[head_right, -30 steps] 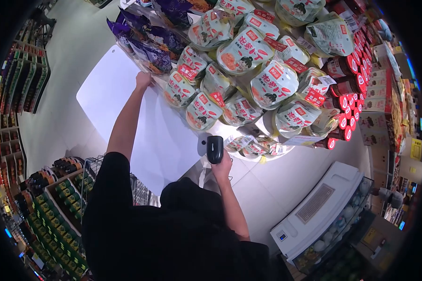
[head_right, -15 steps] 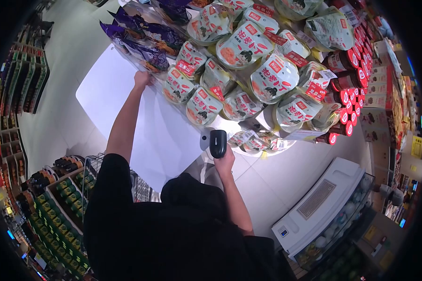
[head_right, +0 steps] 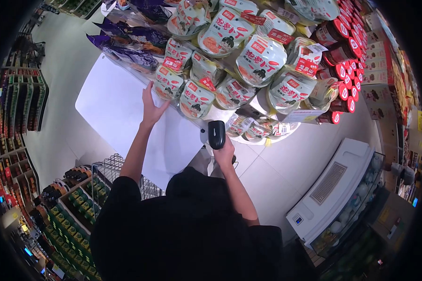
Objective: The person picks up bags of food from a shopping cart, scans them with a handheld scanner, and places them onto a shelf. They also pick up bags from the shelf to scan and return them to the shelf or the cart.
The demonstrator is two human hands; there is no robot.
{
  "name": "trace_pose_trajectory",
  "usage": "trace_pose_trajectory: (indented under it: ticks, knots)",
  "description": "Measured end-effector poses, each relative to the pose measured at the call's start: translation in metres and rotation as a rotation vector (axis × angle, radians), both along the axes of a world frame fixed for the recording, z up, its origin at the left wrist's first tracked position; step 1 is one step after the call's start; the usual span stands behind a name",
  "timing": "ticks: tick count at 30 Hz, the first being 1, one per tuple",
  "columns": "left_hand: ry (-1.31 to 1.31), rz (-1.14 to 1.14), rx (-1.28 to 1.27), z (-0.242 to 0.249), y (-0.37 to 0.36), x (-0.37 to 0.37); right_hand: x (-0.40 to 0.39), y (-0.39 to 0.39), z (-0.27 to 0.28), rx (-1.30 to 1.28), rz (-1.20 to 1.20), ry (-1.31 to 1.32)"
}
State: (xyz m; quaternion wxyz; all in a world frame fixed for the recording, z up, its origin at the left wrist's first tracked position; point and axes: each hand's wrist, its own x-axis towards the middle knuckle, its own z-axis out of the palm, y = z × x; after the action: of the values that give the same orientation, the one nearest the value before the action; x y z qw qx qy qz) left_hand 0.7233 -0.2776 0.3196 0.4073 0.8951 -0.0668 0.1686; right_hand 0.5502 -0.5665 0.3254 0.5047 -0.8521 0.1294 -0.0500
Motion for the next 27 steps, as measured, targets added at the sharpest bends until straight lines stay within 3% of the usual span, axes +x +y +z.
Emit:
trace_pose_trajectory:
  ticks: [2,9,22,27]
  knots:
    - [0.071,-0.028,0.176,0.007,-0.018,-0.005,0.000,0.000,-0.001,0.002,-0.005,-0.007]
    - [0.261,0.039,0.106,0.013,-0.036,0.022,-0.004,-0.003,-0.012,-0.023,-0.008,-0.057]
    - [0.210,0.017,0.232,0.018,-0.009,0.026,-0.007,-0.005,-0.015,0.006,-0.029,-0.084]
    - [0.228,0.054,0.286,0.020,-0.008,0.025,-0.007,-0.009,-0.016,-0.095,0.011,0.003]
